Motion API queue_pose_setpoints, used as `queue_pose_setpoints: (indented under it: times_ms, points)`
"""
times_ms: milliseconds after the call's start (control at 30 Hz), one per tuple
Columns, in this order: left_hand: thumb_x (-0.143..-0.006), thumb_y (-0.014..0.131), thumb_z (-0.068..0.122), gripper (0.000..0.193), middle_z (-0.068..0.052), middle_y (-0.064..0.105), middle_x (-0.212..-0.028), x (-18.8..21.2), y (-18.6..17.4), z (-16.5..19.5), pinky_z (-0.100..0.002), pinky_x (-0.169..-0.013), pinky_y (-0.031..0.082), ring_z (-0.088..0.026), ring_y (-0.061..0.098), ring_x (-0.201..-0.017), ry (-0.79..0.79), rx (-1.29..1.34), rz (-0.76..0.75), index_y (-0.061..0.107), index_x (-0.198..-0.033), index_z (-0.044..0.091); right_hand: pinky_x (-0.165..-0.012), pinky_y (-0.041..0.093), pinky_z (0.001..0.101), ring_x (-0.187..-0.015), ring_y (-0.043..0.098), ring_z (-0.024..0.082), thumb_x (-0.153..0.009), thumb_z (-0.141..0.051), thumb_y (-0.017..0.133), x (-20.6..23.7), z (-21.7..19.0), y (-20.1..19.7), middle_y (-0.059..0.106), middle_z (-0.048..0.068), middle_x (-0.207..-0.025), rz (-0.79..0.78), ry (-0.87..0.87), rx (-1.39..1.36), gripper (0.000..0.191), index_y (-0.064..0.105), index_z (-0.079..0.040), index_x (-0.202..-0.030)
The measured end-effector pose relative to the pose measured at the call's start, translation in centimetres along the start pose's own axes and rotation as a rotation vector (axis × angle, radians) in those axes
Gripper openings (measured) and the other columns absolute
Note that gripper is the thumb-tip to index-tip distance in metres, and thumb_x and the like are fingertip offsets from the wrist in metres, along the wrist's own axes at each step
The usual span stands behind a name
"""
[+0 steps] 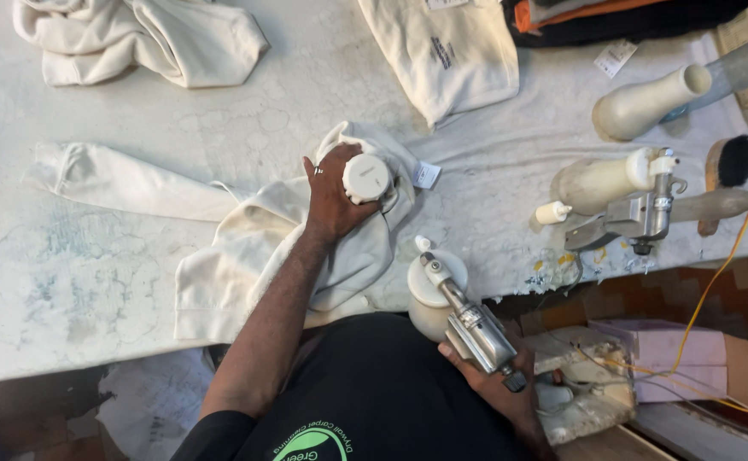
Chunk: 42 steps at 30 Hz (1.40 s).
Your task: The person lays a white sweatshirt on a workbench, sprays a cleaning solution onto a stain, and scrubs it with a brush. They then fold the sweatshirt and place it aside before repeating the process on another garment.
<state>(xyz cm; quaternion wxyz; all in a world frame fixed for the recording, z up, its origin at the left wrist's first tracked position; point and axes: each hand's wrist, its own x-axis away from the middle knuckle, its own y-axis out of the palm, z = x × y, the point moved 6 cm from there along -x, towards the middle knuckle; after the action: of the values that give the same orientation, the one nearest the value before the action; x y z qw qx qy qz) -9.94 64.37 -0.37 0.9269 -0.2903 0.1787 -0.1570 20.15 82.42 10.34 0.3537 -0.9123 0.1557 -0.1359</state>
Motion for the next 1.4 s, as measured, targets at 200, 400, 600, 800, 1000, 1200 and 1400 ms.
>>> queue_pose_setpoints:
  times_ms: [200, 400, 600, 800, 1000, 1200, 1400]
  points:
    - [-0.076, 0.093, 0.047, 0.085, -0.011, 0.045, -0.156, 3.3, 0.6, 0.9, -0.077, -0.119, 0.009, -0.037, 0.033, -0.152, 0.055, -0.082, 0.025, 0.048, -0.141, 0.014, -0.071, 0.064, 0.0339, -0.081, 0.08, 0.019, -0.074, -0.028, 0.089, 0.4, -1.6, 0.7, 0.08, 0.008, -0.092, -0.001, -0.005, -0.049, 0.038, 0.075, -0.006, -0.101]
    - [-0.082, 0.092, 0.046, 0.083, -0.011, 0.041, -0.161, 4.0, 0.8, 0.9, -0.076, -0.122, 0.008, -0.039, 0.029, -0.155, 0.097, -0.087, 0.03, 0.046, -0.144, 0.013, -0.07, 0.065, 0.0353, -0.08, 0.08, 0.02, -0.077, -0.036, 0.087, 1.3, -0.5, 1.6, 0.079, 0.009, -0.089, -0.051, 0.016, 0.051, 0.041, 0.074, -0.006, -0.101]
    - [-0.081, 0.094, 0.045, 0.085, -0.011, 0.041, -0.16, 4.1, 1.1, 0.9, -0.075, -0.122, 0.007, -0.038, 0.028, -0.155, 0.095, -0.086, 0.021, 0.046, -0.143, 0.013, -0.067, 0.064, 0.0366, -0.075, 0.078, 0.021, -0.074, -0.041, 0.087, 1.7, 0.4, 2.0, 0.076, 0.008, -0.085, -0.032, -0.009, 0.144, 0.049, 0.071, -0.004, -0.102]
    - [-0.08, 0.094, 0.046, 0.085, -0.012, 0.041, -0.159, 4.0, 1.3, 0.8, -0.076, -0.122, 0.006, -0.038, 0.028, -0.154, 0.087, -0.093, 0.032, 0.047, -0.142, 0.013, -0.069, 0.066, 0.0347, -0.078, 0.078, 0.019, -0.077, -0.04, 0.087, 1.7, 0.2, 2.1, 0.076, 0.008, -0.088, -0.015, -0.067, 0.043, 0.05, 0.068, -0.003, -0.105]
    - [-0.082, 0.095, 0.043, 0.081, -0.01, 0.043, -0.16, 4.3, 1.5, 0.8, -0.074, -0.124, 0.006, -0.036, 0.029, -0.155, 0.107, -0.077, 0.082, 0.048, -0.141, 0.013, -0.071, 0.066, 0.0362, -0.083, 0.079, 0.02, -0.077, -0.037, 0.087, 1.9, 0.2, 2.1, 0.078, 0.01, -0.093, -0.039, 0.018, 0.072, 0.046, 0.072, -0.004, -0.106]
    - [-0.082, 0.095, 0.04, 0.08, -0.009, 0.042, -0.16, 4.4, 1.7, 0.6, -0.074, -0.125, 0.007, -0.035, 0.029, -0.156, 0.118, -0.089, 0.097, 0.048, -0.141, 0.014, -0.075, 0.067, 0.0369, -0.087, 0.079, 0.021, -0.077, -0.037, 0.087, 1.7, 0.3, 2.2, 0.078, 0.011, -0.094, -0.059, 0.053, 0.033, 0.05, 0.07, -0.003, -0.11]
    - [-0.081, 0.095, 0.041, 0.083, -0.009, 0.041, -0.16, 4.3, 1.7, 0.6, -0.074, -0.124, 0.007, -0.036, 0.028, -0.156, 0.108, -0.09, 0.083, 0.047, -0.142, 0.012, -0.074, 0.067, 0.0365, -0.085, 0.079, 0.021, -0.077, -0.038, 0.087, 1.4, 0.4, 2.5, 0.077, 0.012, -0.095, -0.04, -0.018, 0.052, 0.057, 0.067, -0.001, -0.114]
